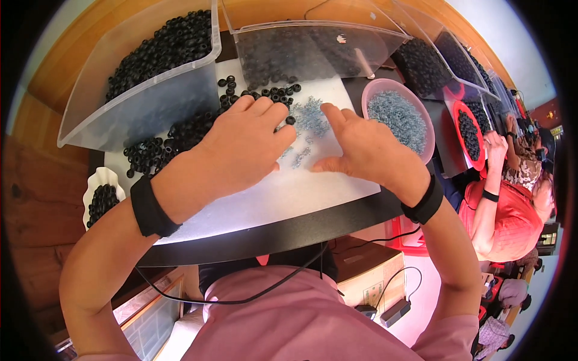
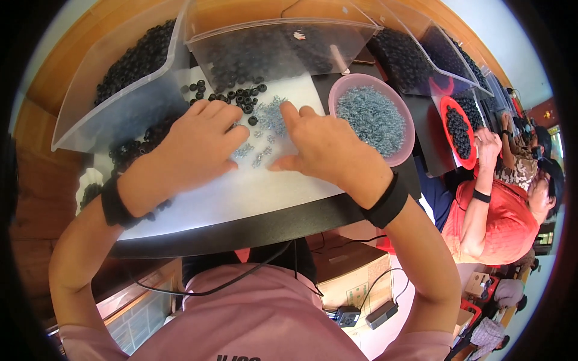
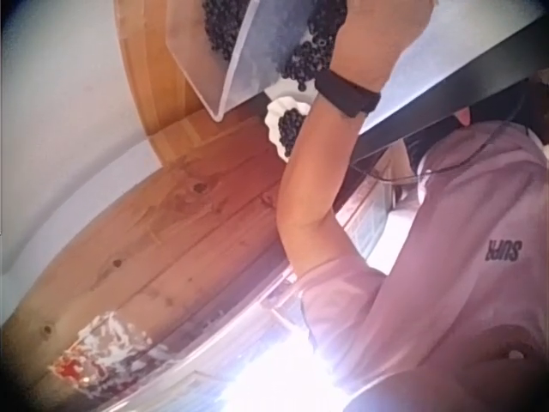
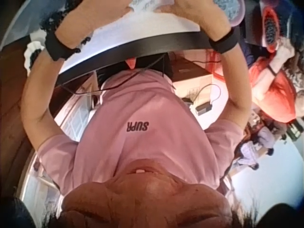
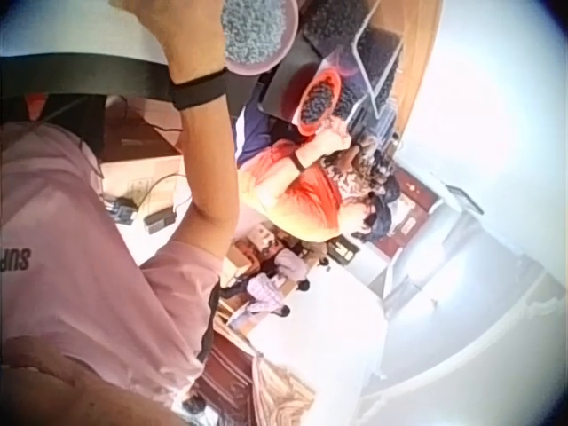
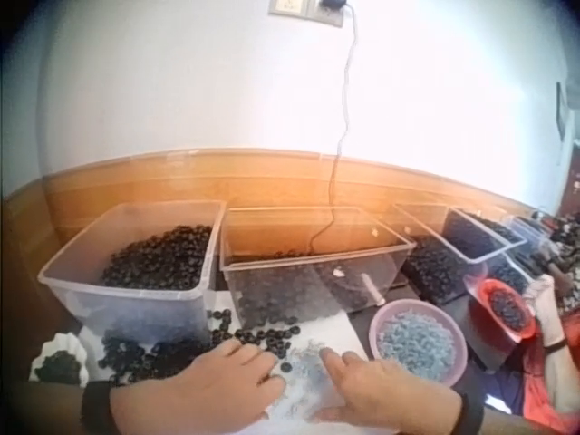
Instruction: Sorting and assembling small black and blue plastic components at a desk.
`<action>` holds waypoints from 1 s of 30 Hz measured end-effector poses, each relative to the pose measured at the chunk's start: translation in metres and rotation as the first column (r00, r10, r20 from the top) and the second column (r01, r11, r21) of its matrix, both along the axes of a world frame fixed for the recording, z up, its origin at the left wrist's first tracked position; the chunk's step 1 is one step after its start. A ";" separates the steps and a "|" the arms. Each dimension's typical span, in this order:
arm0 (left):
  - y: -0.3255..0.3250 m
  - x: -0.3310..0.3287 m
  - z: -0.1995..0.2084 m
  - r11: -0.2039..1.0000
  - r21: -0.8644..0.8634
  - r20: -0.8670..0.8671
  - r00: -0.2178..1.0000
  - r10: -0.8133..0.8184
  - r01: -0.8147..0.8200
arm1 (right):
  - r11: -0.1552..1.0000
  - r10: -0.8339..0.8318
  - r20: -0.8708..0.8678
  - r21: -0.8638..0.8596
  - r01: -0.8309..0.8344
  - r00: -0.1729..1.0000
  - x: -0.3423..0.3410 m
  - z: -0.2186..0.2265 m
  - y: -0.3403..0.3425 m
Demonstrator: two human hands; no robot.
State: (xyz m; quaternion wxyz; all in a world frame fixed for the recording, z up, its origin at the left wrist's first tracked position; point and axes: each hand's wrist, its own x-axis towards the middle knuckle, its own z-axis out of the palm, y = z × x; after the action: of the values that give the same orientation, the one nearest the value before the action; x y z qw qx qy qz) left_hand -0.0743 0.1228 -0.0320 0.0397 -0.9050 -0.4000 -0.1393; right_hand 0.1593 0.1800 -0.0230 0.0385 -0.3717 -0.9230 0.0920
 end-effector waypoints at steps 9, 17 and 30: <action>0.029 0.019 -0.003 0.998 -0.056 -0.189 0.982 0.022 -0.033 | 0.998 0.053 -0.070 0.047 -0.050 0.996 -0.009 -0.026 0.029; 0.019 0.023 0.005 0.990 -0.080 -0.221 0.971 0.097 -0.117 | 0.989 0.024 -0.151 -0.140 -0.045 0.988 0.003 0.003 0.016; 0.039 0.033 -0.009 0.965 -0.156 0.061 0.973 0.223 -0.212 | 0.836 -0.287 -0.317 -0.543 0.075 0.904 -0.006 -0.013 0.034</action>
State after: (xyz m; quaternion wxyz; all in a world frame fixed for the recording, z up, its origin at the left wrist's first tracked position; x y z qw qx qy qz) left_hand -0.0415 0.1618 -0.0409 -0.0285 -0.8499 -0.5075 -0.1390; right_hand 0.1529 0.2138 -0.0359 0.1261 -0.4299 -0.7974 0.4044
